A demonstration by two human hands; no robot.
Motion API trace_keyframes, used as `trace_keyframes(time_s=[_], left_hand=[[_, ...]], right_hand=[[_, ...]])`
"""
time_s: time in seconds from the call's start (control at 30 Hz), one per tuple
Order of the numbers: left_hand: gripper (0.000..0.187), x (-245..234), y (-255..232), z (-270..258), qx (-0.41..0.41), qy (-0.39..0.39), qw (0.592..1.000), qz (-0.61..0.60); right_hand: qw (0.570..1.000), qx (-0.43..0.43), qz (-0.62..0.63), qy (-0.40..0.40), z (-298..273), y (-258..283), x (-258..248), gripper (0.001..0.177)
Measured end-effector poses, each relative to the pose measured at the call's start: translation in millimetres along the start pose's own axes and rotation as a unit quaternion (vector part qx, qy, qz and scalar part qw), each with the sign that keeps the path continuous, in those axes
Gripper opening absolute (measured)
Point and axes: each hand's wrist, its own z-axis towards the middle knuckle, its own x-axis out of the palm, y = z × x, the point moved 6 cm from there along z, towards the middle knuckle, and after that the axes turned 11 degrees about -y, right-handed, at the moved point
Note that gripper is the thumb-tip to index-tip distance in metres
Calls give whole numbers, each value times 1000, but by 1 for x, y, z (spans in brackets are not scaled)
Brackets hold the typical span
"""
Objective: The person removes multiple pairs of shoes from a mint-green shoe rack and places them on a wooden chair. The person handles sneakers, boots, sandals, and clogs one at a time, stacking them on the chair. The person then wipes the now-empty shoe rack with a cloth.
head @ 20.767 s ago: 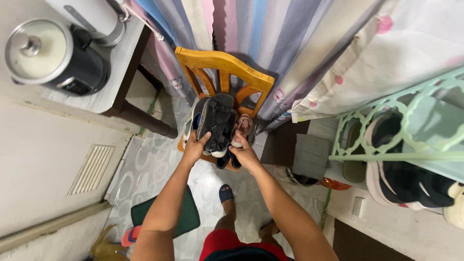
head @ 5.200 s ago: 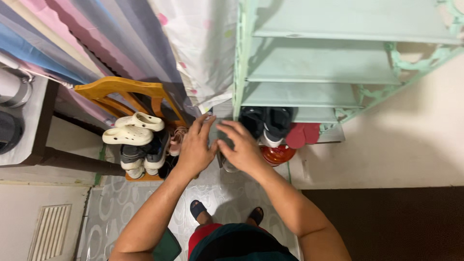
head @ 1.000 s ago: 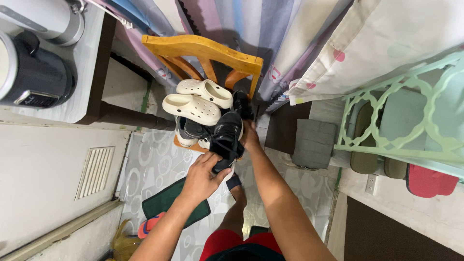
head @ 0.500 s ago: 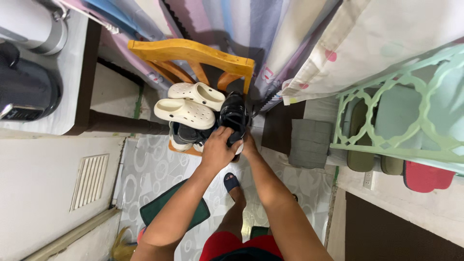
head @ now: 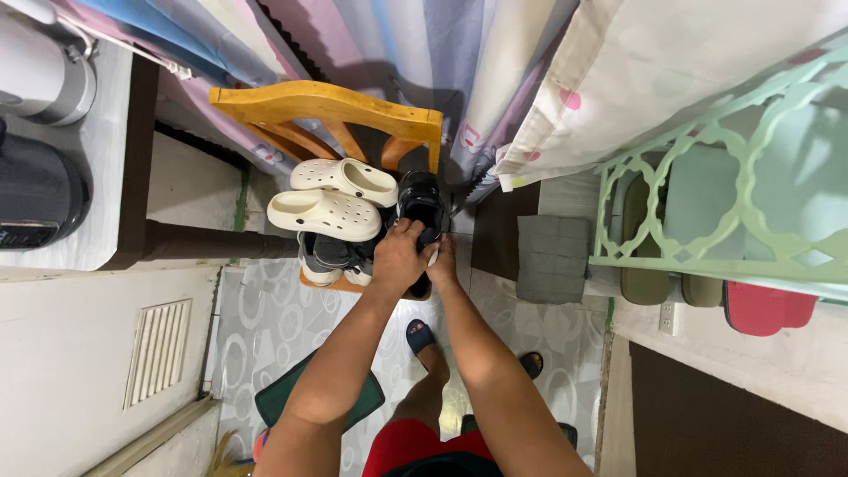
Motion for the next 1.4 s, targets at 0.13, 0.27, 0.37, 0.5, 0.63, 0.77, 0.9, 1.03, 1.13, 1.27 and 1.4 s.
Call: trace_keyframes(time_s=[0.13,0.27,0.37,0.5,0.63,0.77,0.9,1.03,1.13,1.27,1.4], left_hand=[[44,6,1,4,-53,58,996,36],[44,21,3,5,-70,120,988,72],[40,30,5,3,-56,120,987,92],[40,42,22,0,-71,113,985,113],[39,66,40,-13,-73,207,957,188],[48,60,39,-16,-65,213,956,189],[60,33,26,-17,-60,209,964,155],[62,15,12,-18,-54,191,970,142],[64,6,6,-19,-59,175,976,120],[66,-5,-1,-22,-47,138,983,107],[66,-4,3,-27,-73,126,983,112]], right_hand=[[960,203,181,61,-1,-18,0,54],[859,396,318,68,-1,-36,-8,52],[829,439,332,102,-4,-34,-5,49],[866,416,236,146,-7,-32,0,48],[889,394,157,173,-9,-27,4,54],[896,389,160,145,-4,-27,-5,59],[889,399,181,134,-3,-23,-10,61],[889,396,193,123,-3,-12,-15,65],[885,406,196,119,-5,-9,-18,71],[874,413,226,121,-9,-12,-25,73],[865,420,240,135,-14,-13,-26,76]])
